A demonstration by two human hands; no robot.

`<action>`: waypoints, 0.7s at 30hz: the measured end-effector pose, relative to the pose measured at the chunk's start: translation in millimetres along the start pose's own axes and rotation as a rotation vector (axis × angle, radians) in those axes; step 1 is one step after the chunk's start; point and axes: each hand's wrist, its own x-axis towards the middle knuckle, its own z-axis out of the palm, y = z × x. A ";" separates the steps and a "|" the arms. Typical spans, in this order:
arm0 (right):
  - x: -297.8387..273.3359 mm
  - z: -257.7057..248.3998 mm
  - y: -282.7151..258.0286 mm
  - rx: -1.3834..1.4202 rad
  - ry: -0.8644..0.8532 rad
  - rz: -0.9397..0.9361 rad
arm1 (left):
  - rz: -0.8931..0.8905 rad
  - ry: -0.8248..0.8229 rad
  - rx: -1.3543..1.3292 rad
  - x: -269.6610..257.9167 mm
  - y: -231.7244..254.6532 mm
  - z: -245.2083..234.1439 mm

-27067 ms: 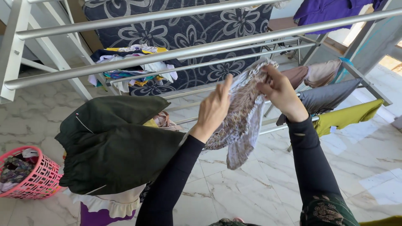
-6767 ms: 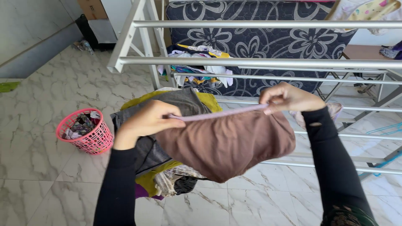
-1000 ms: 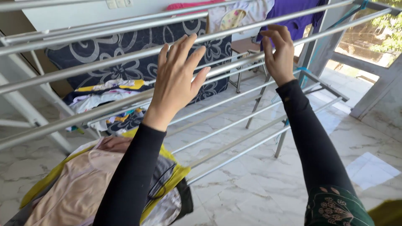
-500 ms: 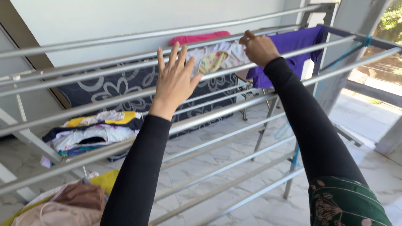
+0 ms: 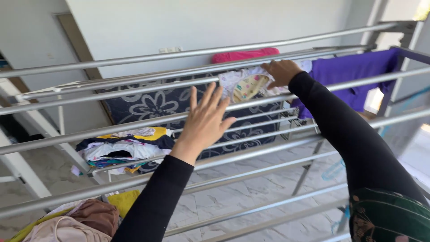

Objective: Taking dry laundry off a rack and folding it.

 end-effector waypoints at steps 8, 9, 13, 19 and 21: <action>19.3 28.8 12.3 -0.193 0.083 -0.077 | -0.022 0.007 -0.010 -3.8 2.7 -7.7; 20.1 25.6 13.3 -0.228 0.003 -0.070 | -0.030 0.013 -0.026 -3.9 2.5 -6.7; 10.4 12.6 12.6 -0.247 0.078 -0.100 | -0.066 0.031 -0.037 -2.2 -2.2 -4.5; -18.7 -80.6 -18.2 0.171 0.423 0.099 | -0.184 0.060 0.005 0.6 -12.8 -4.7; -22.3 -99.2 -28.1 0.456 0.594 0.118 | -0.245 0.042 0.029 3.6 -11.2 -13.3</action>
